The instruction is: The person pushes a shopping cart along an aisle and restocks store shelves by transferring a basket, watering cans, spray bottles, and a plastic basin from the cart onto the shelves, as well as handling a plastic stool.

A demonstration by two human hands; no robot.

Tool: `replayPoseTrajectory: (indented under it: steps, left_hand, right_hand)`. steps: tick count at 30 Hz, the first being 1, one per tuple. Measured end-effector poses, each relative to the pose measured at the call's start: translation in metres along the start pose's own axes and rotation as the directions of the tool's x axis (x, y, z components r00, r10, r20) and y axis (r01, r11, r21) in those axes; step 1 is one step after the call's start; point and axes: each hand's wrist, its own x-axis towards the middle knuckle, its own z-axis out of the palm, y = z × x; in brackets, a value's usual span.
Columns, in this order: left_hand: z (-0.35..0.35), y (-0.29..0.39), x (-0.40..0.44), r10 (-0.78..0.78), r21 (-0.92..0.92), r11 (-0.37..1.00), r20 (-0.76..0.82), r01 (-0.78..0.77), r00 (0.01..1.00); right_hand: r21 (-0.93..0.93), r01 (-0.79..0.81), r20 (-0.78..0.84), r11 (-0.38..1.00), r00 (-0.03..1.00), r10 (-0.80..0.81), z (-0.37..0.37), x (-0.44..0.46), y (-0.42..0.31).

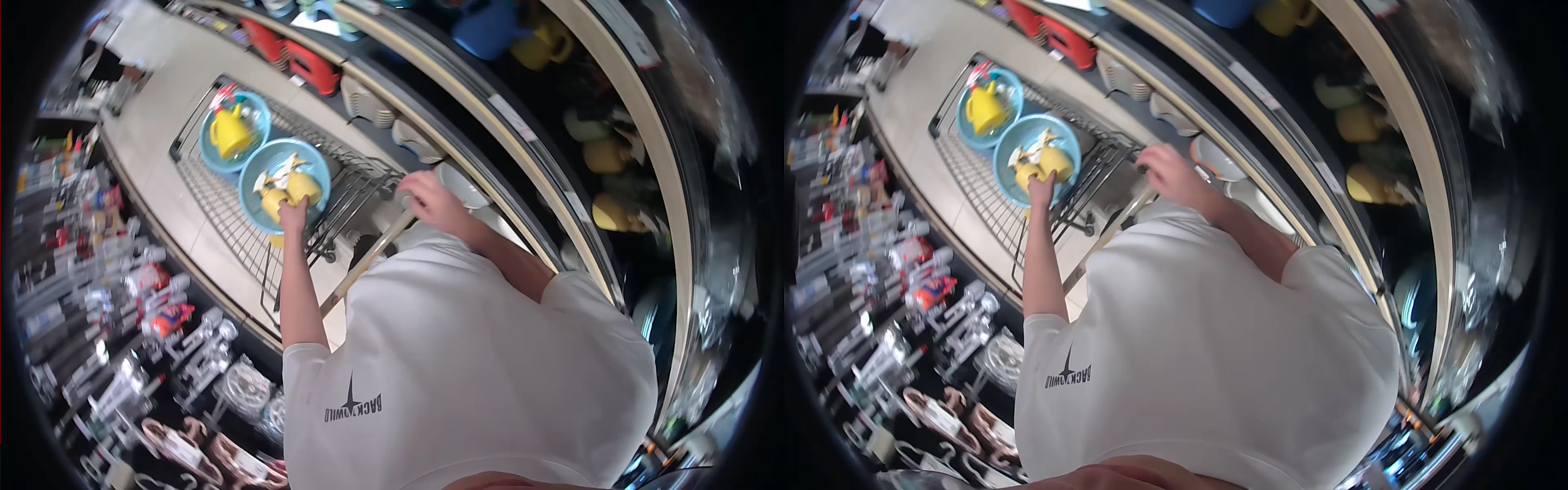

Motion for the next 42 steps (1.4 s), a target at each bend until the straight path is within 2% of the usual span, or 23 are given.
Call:
replayPoseTrajectory:
  steps: [1,3,4,5,7,8,9,11,13,15,18,22,23,25,27,29,31,32,33,39,40,41,42]
  left_hand:
    - [0.006,0.0,0.007,0.029,0.004,1.0,0.026,-0.029,0.999]
    - [0.026,-0.004,0.024,-0.113,-0.032,0.993,0.104,0.117,0.988]
    - [0.046,-0.021,0.043,-0.209,-0.076,0.971,0.211,0.229,0.955]
    - [0.058,-0.029,0.053,-0.192,-0.07,0.975,0.223,0.212,0.956]
    - [0.079,-0.046,0.063,-0.121,-0.33,0.912,0.352,0.244,0.928]
    - [0.094,-0.057,0.071,-0.113,-0.413,0.872,0.354,0.264,0.928]
    - [0.098,-0.054,0.073,-0.099,-0.409,0.876,0.368,0.256,0.924]
    - [0.099,-0.05,0.074,-0.277,-0.358,0.852,0.312,0.383,0.909]
    - [0.093,-0.047,0.074,-0.276,-0.353,0.844,0.36,0.404,0.891]
    - [0.084,-0.038,0.069,-0.439,-0.282,0.79,0.36,0.545,0.823]
    - [0.084,-0.04,0.076,-0.503,-0.288,0.747,0.343,0.598,0.793]
    - [0.094,-0.033,0.086,-0.625,-0.3,0.637,0.339,0.71,0.704]
    - [0.092,-0.032,0.088,-0.632,-0.303,0.631,0.334,0.714,0.7]
    - [0.095,-0.05,0.101,-0.411,-0.347,0.631,0.609,0.693,0.679]
    - [0.104,-0.062,0.097,-0.439,-0.39,0.566,0.603,0.726,0.666]
    - [0.109,-0.079,0.094,-0.38,-0.421,0.598,0.6,0.682,0.704]
    - [0.091,-0.058,0.079,-0.352,-0.34,0.707,0.592,0.62,0.725]
    - [0.142,-0.102,0.112,-0.422,-0.37,0.644,0.559,0.67,0.714]
    - [0.137,-0.092,0.112,-0.422,-0.388,0.634,0.552,0.67,0.719]
    - [0.108,-0.035,0.077,-0.399,-0.352,0.608,0.64,0.712,0.656]
    - [0.109,-0.038,0.081,-0.332,-0.461,0.577,0.623,0.675,0.709]
    - [0.113,-0.039,0.084,-0.342,-0.465,0.567,0.618,0.68,0.708]
    - [0.104,-0.022,0.079,-0.347,-0.58,0.402,0.62,0.709,0.704]
  right_hand:
    - [-0.017,-0.027,-0.024,0.999,0.999,0.027,0.002,-0.007,-0.006]
    - [0.128,-0.161,0.15,0.979,0.979,0.141,0.003,-0.018,-0.011]
    - [0.094,-0.166,0.178,0.982,0.973,0.147,0.002,-0.024,-0.006]
    - [0.086,-0.178,0.161,0.98,0.973,0.163,0.001,-0.029,-0.002]
    - [0.037,-0.201,0.161,0.979,0.968,0.193,-0.004,-0.039,0.005]
    - [0.029,-0.216,0.146,0.976,0.967,0.209,-0.008,-0.043,0.006]
    - [0.011,-0.215,0.124,0.977,0.969,0.212,-0.011,-0.046,0.006]
    - [-0.012,-0.221,0.097,0.975,0.97,0.221,-0.015,-0.053,0.004]
    - [-0.02,-0.279,0.128,0.96,0.952,0.279,-0.022,-0.059,0.007]
    - [-0.021,-0.283,0.1,0.959,0.954,0.284,-0.027,-0.066,0.013]
    - [-0.027,-0.38,0.134,0.925,0.915,0.38,-0.042,-0.07,0.013]
    - [-0.018,-0.375,0.119,0.927,0.919,0.375,-0.051,-0.074,0.024]
    - [-0.002,-0.381,0.12,0.924,0.918,0.379,-0.054,-0.072,0.028]
    - [0.02,-0.375,0.132,0.927,0.92,0.369,-0.059,-0.067,0.032]
    - [-0.003,-0.367,0.15,0.93,0.92,0.363,-0.061,-0.059,0.035]
    - [0.026,-0.333,0.168,0.942,0.931,0.325,-0.059,-0.053,0.041]
    - [0.055,-0.296,0.178,0.954,0.943,0.282,-0.057,-0.048,0.044]
    - [0.046,-0.259,0.186,0.965,0.951,0.246,-0.059,-0.046,0.043]
    - [0.034,-0.227,0.194,0.973,0.957,0.217,-0.062,-0.044,0.042]
    - [0.045,-0.297,0.265,0.954,0.924,0.276,-0.067,-0.059,0.051]
    - [0.033,-0.327,0.263,0.944,0.914,0.308,-0.07,-0.062,0.053]
    - [0.038,-0.321,0.276,0.946,0.913,0.299,-0.072,-0.063,0.055]
    - [0.039,-0.328,0.248,0.944,0.918,0.308,-0.075,-0.063,0.056]
